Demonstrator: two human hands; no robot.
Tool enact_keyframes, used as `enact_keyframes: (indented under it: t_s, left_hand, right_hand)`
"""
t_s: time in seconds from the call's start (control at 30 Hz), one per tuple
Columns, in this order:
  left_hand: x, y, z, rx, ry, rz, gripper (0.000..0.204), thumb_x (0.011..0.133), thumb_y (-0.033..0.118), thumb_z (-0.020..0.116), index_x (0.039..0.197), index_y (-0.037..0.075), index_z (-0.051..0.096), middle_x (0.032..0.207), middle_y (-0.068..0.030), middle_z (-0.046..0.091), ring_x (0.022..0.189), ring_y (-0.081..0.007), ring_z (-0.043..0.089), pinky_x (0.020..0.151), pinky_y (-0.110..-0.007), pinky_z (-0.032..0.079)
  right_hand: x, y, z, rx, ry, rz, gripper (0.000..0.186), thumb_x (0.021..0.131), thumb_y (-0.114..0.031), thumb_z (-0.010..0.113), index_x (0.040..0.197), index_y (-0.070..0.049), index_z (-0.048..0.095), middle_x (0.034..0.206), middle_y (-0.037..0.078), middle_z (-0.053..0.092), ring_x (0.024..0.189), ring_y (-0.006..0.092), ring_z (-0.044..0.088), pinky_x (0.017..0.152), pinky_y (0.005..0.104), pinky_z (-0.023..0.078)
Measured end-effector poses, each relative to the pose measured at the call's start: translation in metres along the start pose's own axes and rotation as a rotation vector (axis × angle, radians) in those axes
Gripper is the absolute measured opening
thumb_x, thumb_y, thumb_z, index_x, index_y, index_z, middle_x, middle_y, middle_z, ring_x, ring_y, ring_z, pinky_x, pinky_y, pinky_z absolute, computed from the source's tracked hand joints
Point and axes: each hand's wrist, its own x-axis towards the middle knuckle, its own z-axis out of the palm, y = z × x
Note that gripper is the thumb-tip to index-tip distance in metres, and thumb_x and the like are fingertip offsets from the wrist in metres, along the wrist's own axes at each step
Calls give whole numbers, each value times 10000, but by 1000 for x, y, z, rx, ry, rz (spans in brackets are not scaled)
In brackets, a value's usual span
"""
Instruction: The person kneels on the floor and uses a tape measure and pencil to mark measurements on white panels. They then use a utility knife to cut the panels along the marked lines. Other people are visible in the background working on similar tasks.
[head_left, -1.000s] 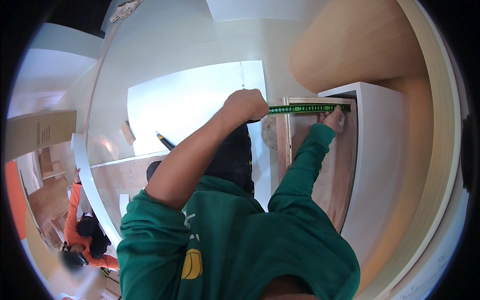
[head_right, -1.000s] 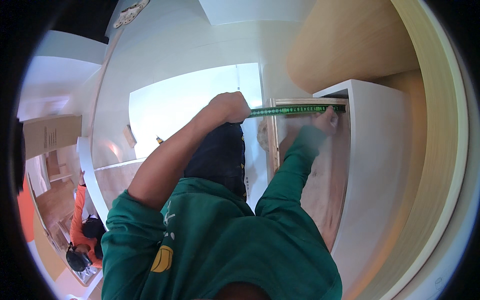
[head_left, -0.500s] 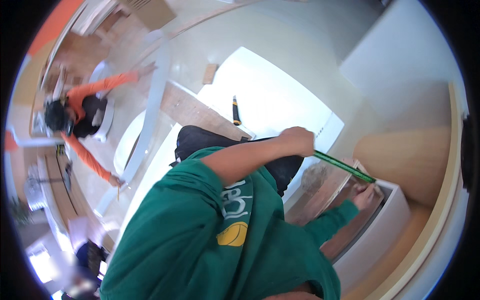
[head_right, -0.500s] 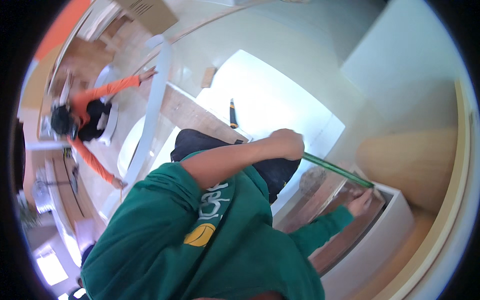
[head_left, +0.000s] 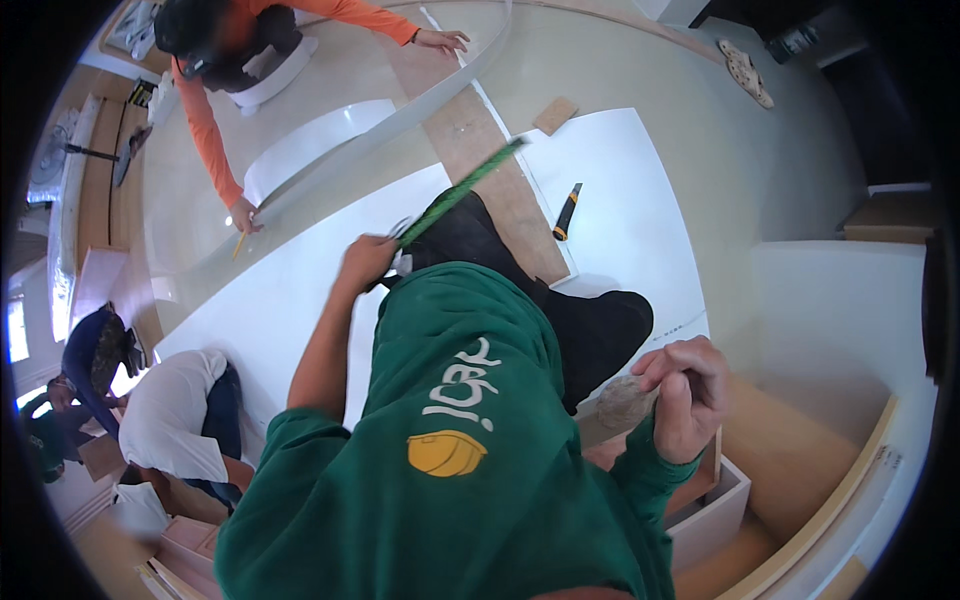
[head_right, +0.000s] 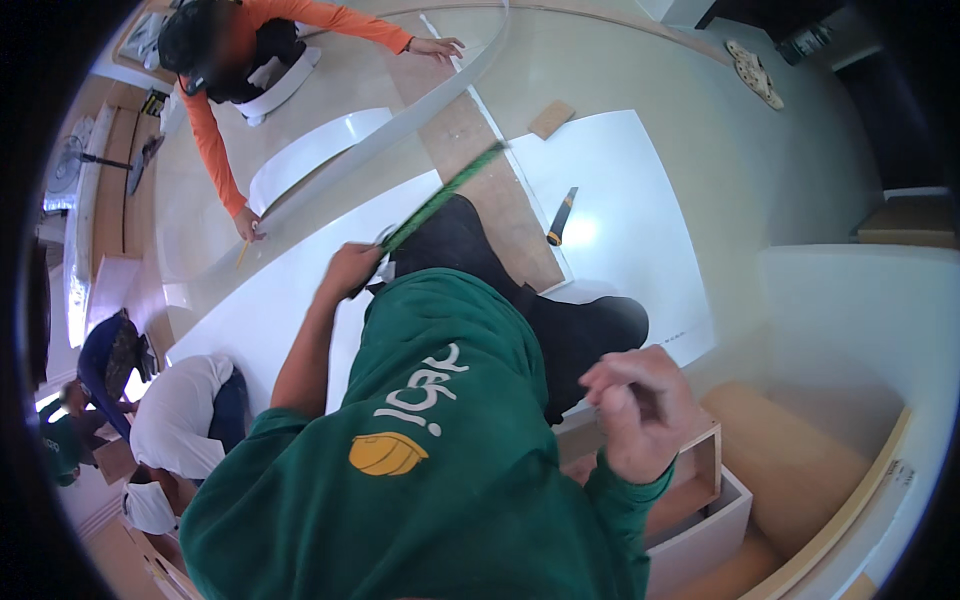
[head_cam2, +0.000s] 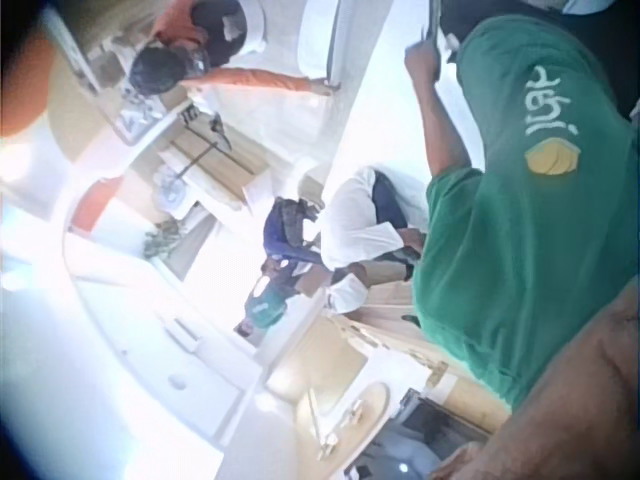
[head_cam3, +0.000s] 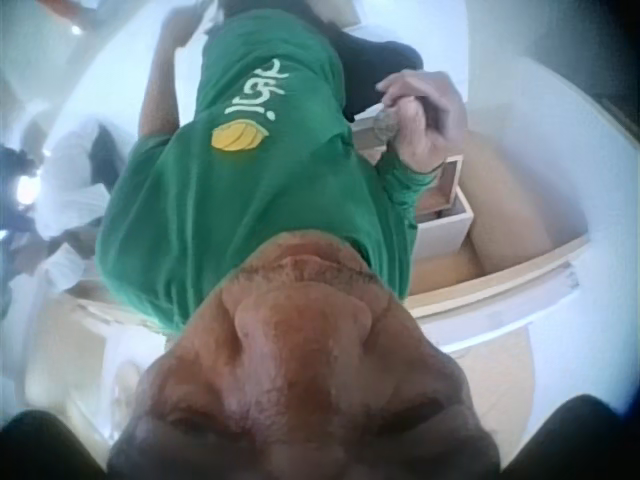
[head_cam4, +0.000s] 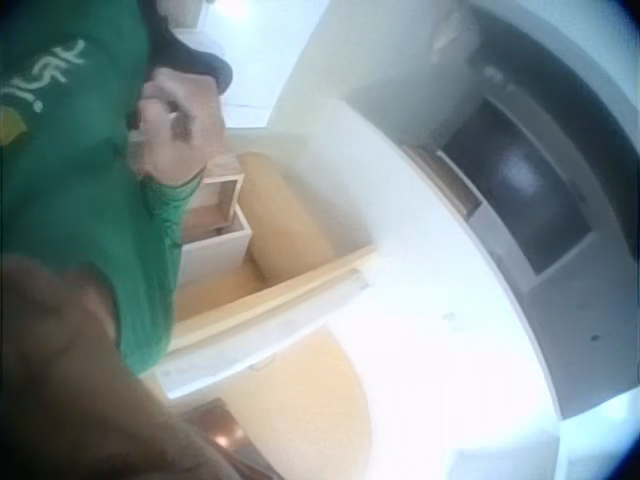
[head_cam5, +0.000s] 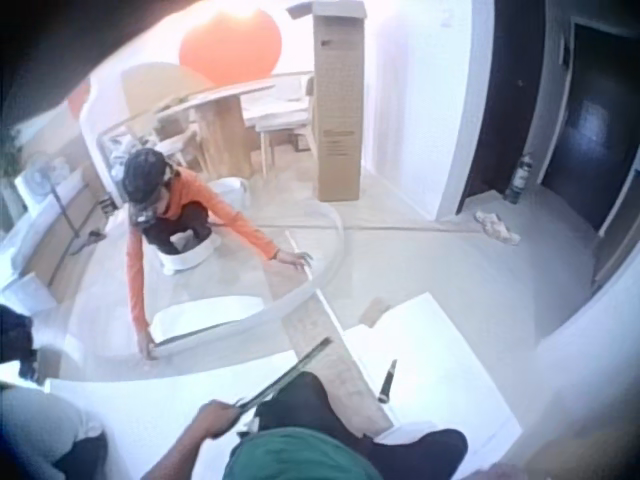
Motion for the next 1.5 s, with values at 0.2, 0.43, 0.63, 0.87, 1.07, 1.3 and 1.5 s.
enact_keyframes:
  t_s: [0.2, 0.43, 0.63, 0.87, 1.07, 1.3, 1.5]
  left_hand:
    - [-5, -137, -11, -353, 138, -154, 340, 911, 284, 553, 750, 3, 656, 641, -100, 601, 577, -176, 569, 567, -389, 456]
    - [39, -208, 64, 90, -46, -97, 316, 919, 286, 473, 903, 60, 693, 933, -225, 700, 900, -427, 674, 798, -511, 520]
    - [52, -207, 81, -403, -43, -590, 407, 912, 409, 463, 924, 101, 730, 934, -229, 706, 922, -434, 672, 844, -504, 514]
    - [59, -201, 40, -429, -126, -625, 350, 935, 364, 475, 966, 129, 731, 855, -204, 702, 839, -411, 675, 783, -489, 525]
    - [76, -203, 42, -565, -18, -670, 350, 936, 345, 497, 1007, 102, 738, 814, -175, 703, 821, -381, 679, 790, -466, 526]
    - [113, -212, 62, -413, -62, -579, 318, 935, 348, 549, 1050, 142, 762, 875, -199, 716, 863, -384, 684, 831, -471, 537]
    - [104, -212, 75, -478, -22, -520, 332, 942, 345, 521, 1014, 128, 762, 863, -184, 720, 841, -389, 683, 800, -466, 534]
  right_hand:
    - [85, -48, 88, 418, -725, -203, 219, 949, -89, 626, 1145, 6, 645, 948, 204, 673, 699, 233, 653, 672, 409, 606]
    - [141, -4, 240, 576, -719, -384, 154, 792, -142, 763, 917, -55, 743, 951, 177, 687, 645, 204, 628, 530, 284, 516]
    - [255, 135, 330, -372, -890, 98, 321, 828, -66, 731, 1131, -18, 633, 1024, 144, 683, 892, 233, 660, 786, 329, 528]
    - [354, 453, 503, -669, -1056, -101, 819, 734, -250, 845, 1435, -85, 455, 1365, 189, 520, 1218, 305, 552, 1019, 414, 464]
    - [325, 499, 560, -1174, -1422, -273, 1230, 598, -370, 917, 1586, -226, 198, 1607, 188, 196, 1478, 428, 225, 1185, 603, 239]
    - [324, 525, 591, -1097, -1250, -294, 1195, 609, -352, 906, 1580, -214, 224, 1568, 198, 287, 1442, 411, 295, 1158, 579, 274]
    - [320, 545, 608, -1220, -1233, -343, 1171, 576, -426, 901, 1544, -143, 307, 1462, 211, 419, 1387, 399, 361, 1133, 543, 317]
